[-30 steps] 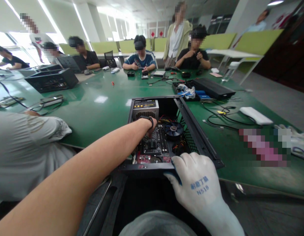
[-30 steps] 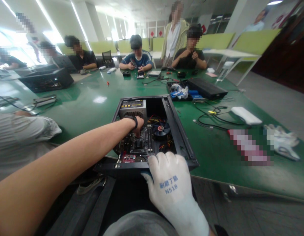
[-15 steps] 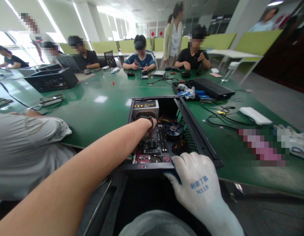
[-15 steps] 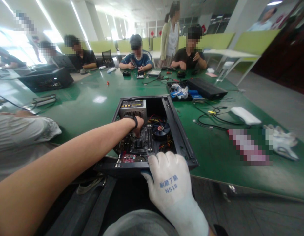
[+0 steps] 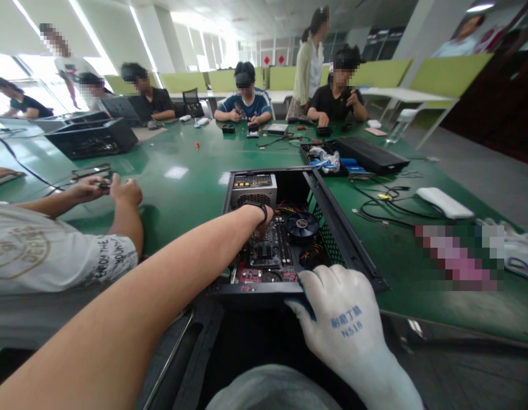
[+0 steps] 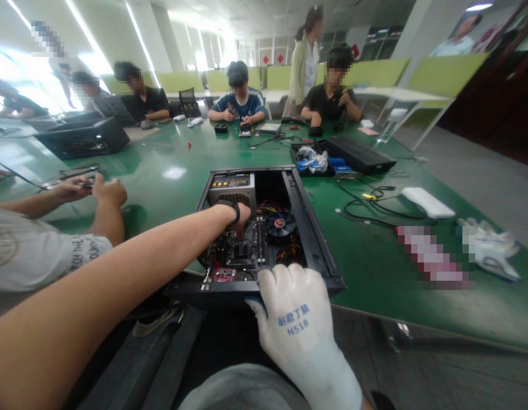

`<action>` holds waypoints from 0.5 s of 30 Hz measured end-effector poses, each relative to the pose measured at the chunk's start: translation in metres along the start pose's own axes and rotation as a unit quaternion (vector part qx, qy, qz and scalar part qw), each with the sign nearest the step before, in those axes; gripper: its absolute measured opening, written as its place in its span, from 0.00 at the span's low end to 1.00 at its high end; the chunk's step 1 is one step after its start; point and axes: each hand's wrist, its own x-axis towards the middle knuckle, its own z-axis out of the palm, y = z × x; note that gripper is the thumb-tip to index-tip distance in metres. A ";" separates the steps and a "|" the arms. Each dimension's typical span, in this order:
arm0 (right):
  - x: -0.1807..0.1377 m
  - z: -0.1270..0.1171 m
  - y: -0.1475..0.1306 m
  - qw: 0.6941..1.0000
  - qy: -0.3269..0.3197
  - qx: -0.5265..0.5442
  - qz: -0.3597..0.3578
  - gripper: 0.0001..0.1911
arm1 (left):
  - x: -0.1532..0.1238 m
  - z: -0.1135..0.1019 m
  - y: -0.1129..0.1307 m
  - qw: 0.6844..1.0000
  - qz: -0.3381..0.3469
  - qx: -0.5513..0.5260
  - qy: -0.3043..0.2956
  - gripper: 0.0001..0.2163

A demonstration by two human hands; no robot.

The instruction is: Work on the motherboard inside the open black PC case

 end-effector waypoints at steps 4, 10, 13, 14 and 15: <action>0.000 0.000 0.000 1.000 -0.007 0.000 -0.002 0.11 | -0.005 -0.002 0.001 0.999 -0.006 -0.035 0.015 0.22; -0.001 0.001 0.000 1.000 -0.003 0.006 0.001 0.11 | -0.004 0.002 0.002 1.000 0.003 -0.023 0.012 0.23; -0.002 0.002 0.001 1.000 0.003 0.010 0.003 0.12 | 0.002 0.006 -0.001 1.000 -0.004 -0.025 0.005 0.23; -0.002 0.003 0.001 1.000 0.006 0.012 0.004 0.12 | 0.003 0.007 -0.001 0.999 -0.004 -0.032 0.004 0.23; -0.002 0.003 0.001 1.000 0.009 0.013 0.006 0.12 | 0.004 0.008 -0.002 0.999 -0.003 -0.038 0.002 0.22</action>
